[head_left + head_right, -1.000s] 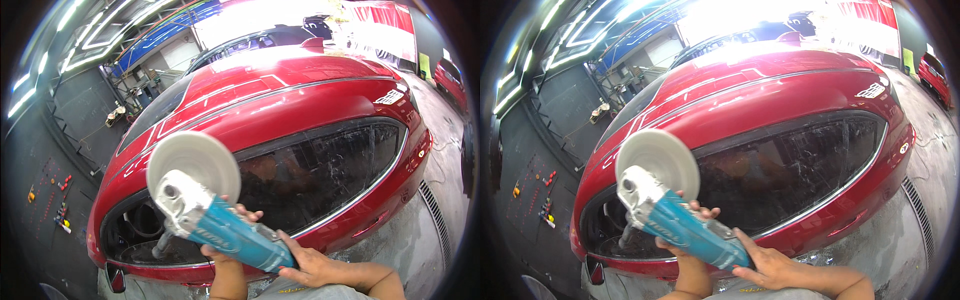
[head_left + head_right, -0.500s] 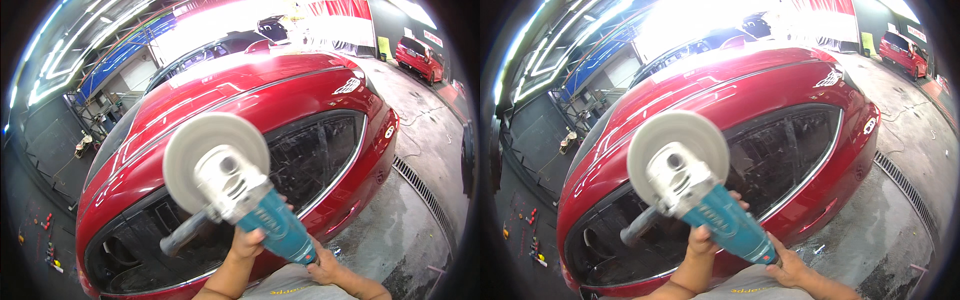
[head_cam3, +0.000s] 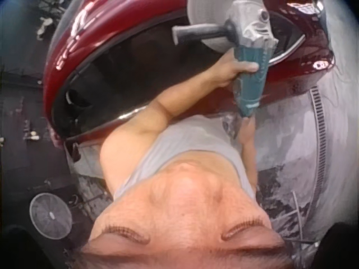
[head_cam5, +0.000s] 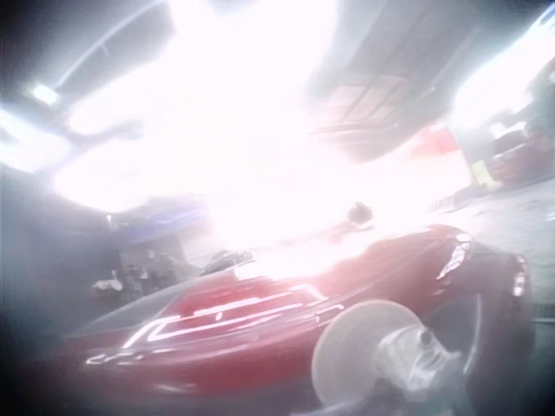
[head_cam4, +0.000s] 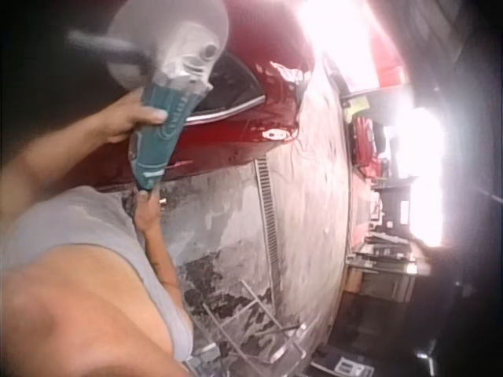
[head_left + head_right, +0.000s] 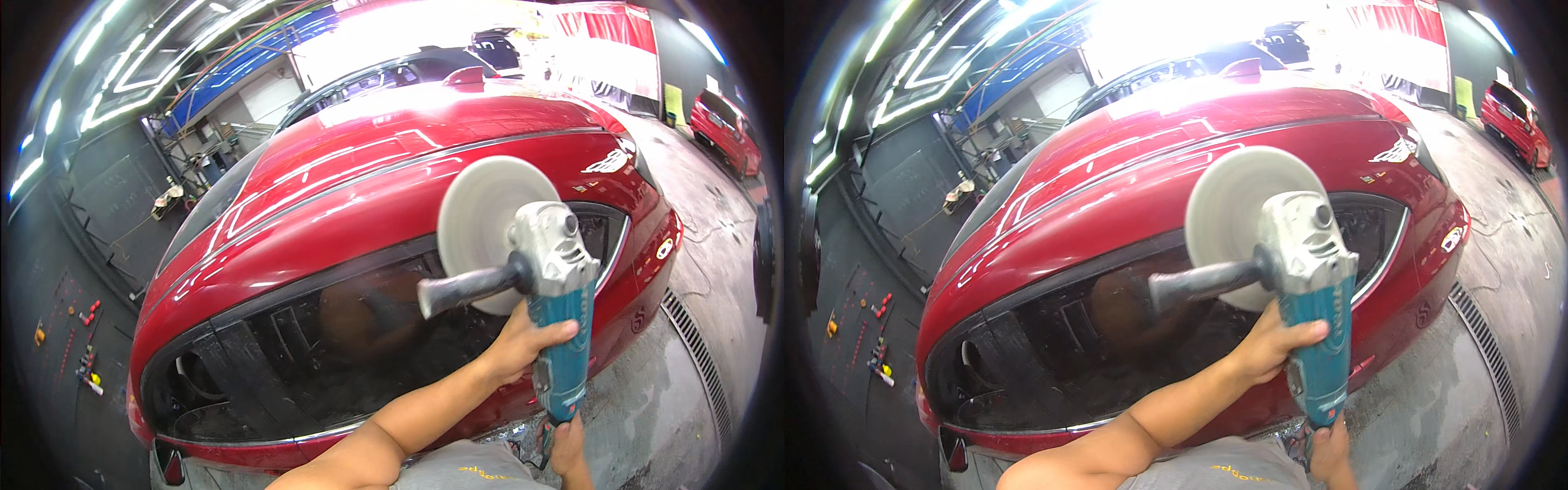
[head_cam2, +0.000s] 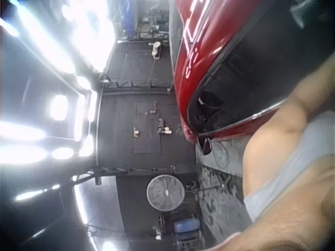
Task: The person uses a rotary polisher to buff the exterior paint of a red car. They move the tool across the hood, side panels, and rear quarter panel in continuous overlapping passes.
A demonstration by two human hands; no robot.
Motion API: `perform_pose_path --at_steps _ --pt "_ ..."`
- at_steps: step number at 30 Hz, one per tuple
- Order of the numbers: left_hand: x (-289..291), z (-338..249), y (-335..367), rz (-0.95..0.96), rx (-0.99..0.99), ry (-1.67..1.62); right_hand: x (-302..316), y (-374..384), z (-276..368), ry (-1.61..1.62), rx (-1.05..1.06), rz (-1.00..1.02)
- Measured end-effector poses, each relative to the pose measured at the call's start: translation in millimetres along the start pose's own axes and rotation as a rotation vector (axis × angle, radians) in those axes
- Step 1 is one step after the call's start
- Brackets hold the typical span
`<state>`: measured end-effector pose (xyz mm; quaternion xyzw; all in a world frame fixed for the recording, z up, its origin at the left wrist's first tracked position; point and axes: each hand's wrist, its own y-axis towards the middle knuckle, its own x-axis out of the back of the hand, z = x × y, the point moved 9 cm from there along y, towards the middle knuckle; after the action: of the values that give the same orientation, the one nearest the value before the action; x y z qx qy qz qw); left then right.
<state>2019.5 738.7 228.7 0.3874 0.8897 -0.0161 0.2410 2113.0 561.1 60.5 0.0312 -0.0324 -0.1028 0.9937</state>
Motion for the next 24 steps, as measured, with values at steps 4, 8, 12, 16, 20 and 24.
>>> perform_pose_path --at_steps 4,8,12,16,20,24 --pt "41 -16 -67 -0.072 -0.054 -0.015 -45 -2 34 -0.071 0.103 0.158" --pt "76 -46 -133 -0.106 -0.210 -0.044 -91 1 38 -0.126 0.074 0.385" --pt "99 -90 -198 -0.146 -0.411 -0.116 -152 1 101 -0.417 -0.025 0.598" --pt "127 -147 -264 -0.113 -0.690 -0.066 -210 0 130 -0.464 0.268 0.817" --pt "136 -193 -307 -0.345 -0.985 -0.221 -245 -6 201 -0.440 0.447 0.929" --pt "117 -207 -284 -0.202 -0.917 -0.219 -220 -13 227 -0.349 0.432 0.732"
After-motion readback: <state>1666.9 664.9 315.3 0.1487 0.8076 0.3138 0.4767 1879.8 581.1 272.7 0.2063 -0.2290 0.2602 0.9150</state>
